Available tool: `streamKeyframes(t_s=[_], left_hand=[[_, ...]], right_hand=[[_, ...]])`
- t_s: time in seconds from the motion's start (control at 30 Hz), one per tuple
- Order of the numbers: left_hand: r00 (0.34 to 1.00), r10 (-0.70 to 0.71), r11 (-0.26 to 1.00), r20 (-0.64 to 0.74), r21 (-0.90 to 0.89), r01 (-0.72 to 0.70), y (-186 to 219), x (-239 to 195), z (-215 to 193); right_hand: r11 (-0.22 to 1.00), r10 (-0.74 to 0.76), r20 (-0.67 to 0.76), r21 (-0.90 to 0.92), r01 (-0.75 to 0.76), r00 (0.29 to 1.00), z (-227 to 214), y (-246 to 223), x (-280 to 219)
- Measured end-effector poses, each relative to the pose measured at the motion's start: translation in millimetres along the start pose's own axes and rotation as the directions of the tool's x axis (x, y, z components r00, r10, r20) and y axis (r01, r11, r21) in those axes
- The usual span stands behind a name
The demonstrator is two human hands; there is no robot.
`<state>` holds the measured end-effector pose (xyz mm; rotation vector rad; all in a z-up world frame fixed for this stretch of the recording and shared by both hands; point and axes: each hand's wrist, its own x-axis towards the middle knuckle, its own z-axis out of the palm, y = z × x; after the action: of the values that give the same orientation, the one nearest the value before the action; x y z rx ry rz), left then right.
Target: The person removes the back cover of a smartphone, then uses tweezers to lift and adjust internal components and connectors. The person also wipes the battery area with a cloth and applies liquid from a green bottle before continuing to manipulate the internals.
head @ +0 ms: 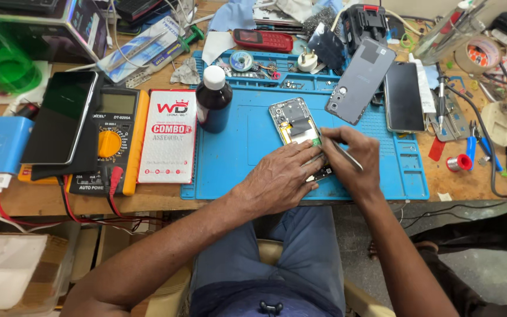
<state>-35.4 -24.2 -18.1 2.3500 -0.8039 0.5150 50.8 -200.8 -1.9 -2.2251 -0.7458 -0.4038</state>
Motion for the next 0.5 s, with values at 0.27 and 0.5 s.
streamKeyframes(t_s=[0.27,0.5], left_hand=[[1.000,-0.007,1.000,0.002,0.013,0.007,1,-1,2],[0.999,-0.020,1.000,0.024,0.012,0.020,-1,0,1]], right_hand=[[0.997,0.062,0.023,0.041,-0.063,0.998,5,8,5],[0.993,0.108,0.007,0.045,-0.108,0.994,6,4,5]])
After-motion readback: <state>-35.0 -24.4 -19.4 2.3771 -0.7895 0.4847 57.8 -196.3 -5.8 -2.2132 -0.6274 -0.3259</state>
